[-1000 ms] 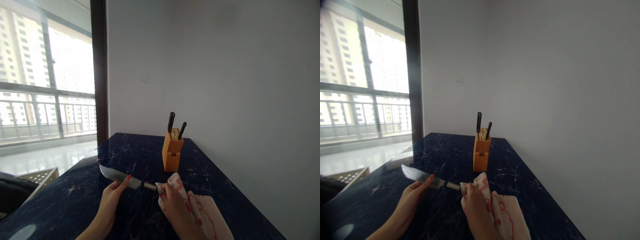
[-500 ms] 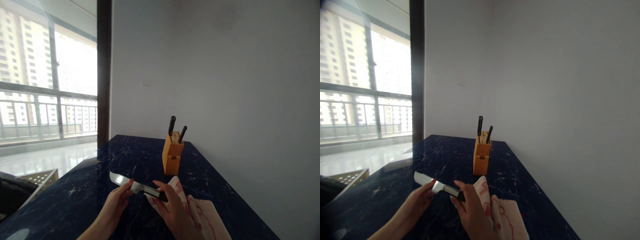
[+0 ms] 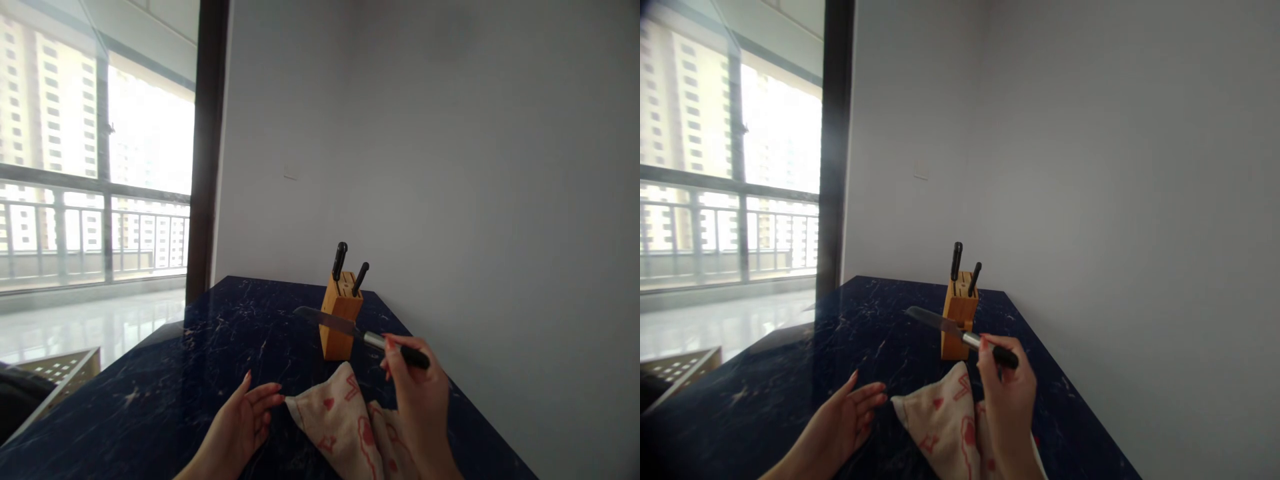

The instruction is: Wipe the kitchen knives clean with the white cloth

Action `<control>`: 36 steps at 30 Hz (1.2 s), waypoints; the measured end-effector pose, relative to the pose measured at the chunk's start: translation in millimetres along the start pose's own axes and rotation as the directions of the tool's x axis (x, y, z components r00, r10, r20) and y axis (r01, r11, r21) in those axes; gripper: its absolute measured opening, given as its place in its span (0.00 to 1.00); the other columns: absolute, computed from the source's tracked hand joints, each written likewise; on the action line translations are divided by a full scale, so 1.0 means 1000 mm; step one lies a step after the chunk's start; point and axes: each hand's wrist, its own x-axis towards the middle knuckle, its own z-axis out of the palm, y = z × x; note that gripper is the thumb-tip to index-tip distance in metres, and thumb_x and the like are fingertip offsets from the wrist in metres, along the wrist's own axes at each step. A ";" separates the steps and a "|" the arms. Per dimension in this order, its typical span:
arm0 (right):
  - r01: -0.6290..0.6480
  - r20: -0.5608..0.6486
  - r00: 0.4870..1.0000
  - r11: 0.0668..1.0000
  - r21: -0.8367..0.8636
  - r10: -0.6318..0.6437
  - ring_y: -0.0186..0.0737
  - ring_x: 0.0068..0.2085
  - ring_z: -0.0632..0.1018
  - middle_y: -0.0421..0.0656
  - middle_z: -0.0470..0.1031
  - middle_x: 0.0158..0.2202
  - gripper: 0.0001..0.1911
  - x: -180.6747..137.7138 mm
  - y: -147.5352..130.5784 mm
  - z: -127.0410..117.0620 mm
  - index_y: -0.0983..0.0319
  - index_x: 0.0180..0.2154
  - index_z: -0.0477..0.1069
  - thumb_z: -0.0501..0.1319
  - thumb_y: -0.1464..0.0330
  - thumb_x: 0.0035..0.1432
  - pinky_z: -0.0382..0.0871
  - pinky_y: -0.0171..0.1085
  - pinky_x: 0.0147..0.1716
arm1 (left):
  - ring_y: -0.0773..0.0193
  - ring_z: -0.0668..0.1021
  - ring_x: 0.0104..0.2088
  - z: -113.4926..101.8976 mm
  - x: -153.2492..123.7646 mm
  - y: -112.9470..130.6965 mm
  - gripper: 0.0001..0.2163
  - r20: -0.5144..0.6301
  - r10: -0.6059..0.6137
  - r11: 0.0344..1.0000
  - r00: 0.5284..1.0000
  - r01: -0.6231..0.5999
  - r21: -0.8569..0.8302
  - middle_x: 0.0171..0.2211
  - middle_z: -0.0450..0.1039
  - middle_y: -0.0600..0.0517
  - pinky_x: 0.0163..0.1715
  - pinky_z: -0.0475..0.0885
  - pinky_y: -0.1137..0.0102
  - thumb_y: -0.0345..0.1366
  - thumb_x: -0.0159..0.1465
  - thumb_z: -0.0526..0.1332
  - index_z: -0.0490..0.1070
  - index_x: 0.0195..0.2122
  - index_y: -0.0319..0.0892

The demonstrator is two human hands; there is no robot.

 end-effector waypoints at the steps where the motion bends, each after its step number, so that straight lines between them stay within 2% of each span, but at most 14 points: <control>1: 0.014 -0.035 0.999 1.000 0.003 -0.014 0.31 0.18 0.67 0.35 0.66 0.18 0.11 0.011 -0.003 -0.006 0.62 0.32 0.67 0.58 0.61 0.50 0.61 0.30 0.17 | 0.71 0.72 0.19 -0.001 0.002 -0.003 0.15 0.000 0.004 1.000 1.000 -0.004 0.010 0.24 0.75 0.51 0.20 0.63 0.77 0.46 0.58 0.56 0.72 0.33 0.37; 5: 0.129 -0.084 0.987 0.988 -0.086 -0.136 0.29 0.16 0.63 0.33 0.63 0.15 0.10 0.058 -0.015 -0.028 0.62 0.28 0.67 0.59 0.62 0.50 0.56 0.30 0.14 | 0.71 0.71 0.18 -0.002 0.004 -0.007 0.12 -0.009 0.013 0.996 1.000 -0.012 0.088 0.20 0.73 0.52 0.20 0.63 0.78 0.41 0.58 0.58 0.73 0.29 0.36; 8: 0.237 -0.131 0.955 0.951 -0.200 -0.266 0.29 0.16 0.62 0.32 0.60 0.13 0.09 0.092 -0.030 -0.038 0.62 0.25 0.66 0.59 0.63 0.50 0.55 0.30 0.15 | 0.70 0.72 0.18 0.001 0.001 -0.006 0.11 -0.040 0.030 0.990 0.999 -0.024 0.141 0.19 0.72 0.51 0.20 0.63 0.77 0.39 0.57 0.58 0.73 0.26 0.36; 12: 0.385 -0.141 0.863 0.812 -0.439 -0.486 0.30 0.20 0.65 0.33 0.63 0.17 0.05 0.128 -0.051 -0.041 0.61 0.23 0.67 0.59 0.66 0.48 0.58 0.31 0.21 | 0.71 0.71 0.17 0.001 0.002 -0.006 0.11 -0.049 0.019 0.992 0.999 -0.012 0.126 0.18 0.72 0.51 0.19 0.63 0.78 0.38 0.57 0.59 0.73 0.26 0.35; 15: 0.444 -0.131 0.809 0.742 -0.502 -0.573 0.31 0.21 0.65 0.34 0.63 0.18 0.05 0.146 -0.061 -0.035 0.61 0.24 0.67 0.58 0.66 0.48 0.57 0.31 0.22 | 0.73 0.70 0.16 -0.001 0.004 -0.008 0.12 -0.038 0.012 0.995 0.999 -0.008 0.102 0.17 0.71 0.51 0.18 0.62 0.80 0.39 0.57 0.59 0.73 0.26 0.34; 17: 0.464 -0.111 0.805 0.735 -0.494 -0.583 0.31 0.21 0.65 0.34 0.63 0.18 0.06 0.151 -0.062 -0.028 0.61 0.24 0.66 0.58 0.66 0.48 0.57 0.31 0.22 | 0.74 0.68 0.15 -0.002 0.004 -0.008 0.12 -0.039 0.025 0.995 0.999 -0.021 0.100 0.17 0.71 0.52 0.16 0.60 0.81 0.39 0.57 0.59 0.73 0.26 0.34; 22: 0.473 -0.018 0.839 0.746 -0.469 -0.544 0.30 0.19 0.63 0.32 0.61 0.16 0.07 0.147 -0.056 -0.013 0.60 0.22 0.64 0.57 0.67 0.49 0.55 0.30 0.20 | 0.75 0.67 0.14 -0.002 0.005 -0.009 0.12 -0.044 0.020 0.994 0.999 -0.015 0.105 0.16 0.70 0.52 0.15 0.59 0.82 0.39 0.58 0.58 0.73 0.25 0.35; 28: 0.468 -0.012 0.845 0.751 -0.465 -0.534 0.30 0.19 0.62 0.33 0.61 0.17 0.08 0.145 -0.053 -0.012 0.61 0.23 0.64 0.56 0.65 0.49 0.55 0.30 0.21 | 0.75 0.68 0.15 -0.006 0.009 -0.010 0.13 -0.017 0.029 0.992 0.999 -0.026 0.123 0.16 0.70 0.52 0.16 0.59 0.82 0.41 0.57 0.59 0.73 0.26 0.35; 33: 0.469 0.098 0.870 0.750 -0.467 -0.484 0.29 0.19 0.61 0.32 0.58 0.15 0.10 0.154 -0.045 -0.001 0.61 0.21 0.62 0.56 0.64 0.49 0.53 0.30 0.20 | 0.75 0.68 0.15 -0.005 0.008 -0.010 0.13 0.000 0.032 0.991 1.000 -0.031 0.129 0.16 0.70 0.52 0.16 0.59 0.82 0.41 0.57 0.59 0.73 0.25 0.35; 36: 0.453 0.163 0.889 0.777 -0.437 -0.427 0.30 0.20 0.63 0.33 0.62 0.17 0.12 0.158 -0.033 0.014 0.61 0.25 0.64 0.56 0.59 0.50 0.55 0.30 0.21 | 0.75 0.67 0.15 -0.004 0.007 -0.009 0.14 0.004 0.029 0.991 1.000 -0.030 0.132 0.16 0.70 0.51 0.16 0.58 0.82 0.42 0.58 0.58 0.73 0.25 0.35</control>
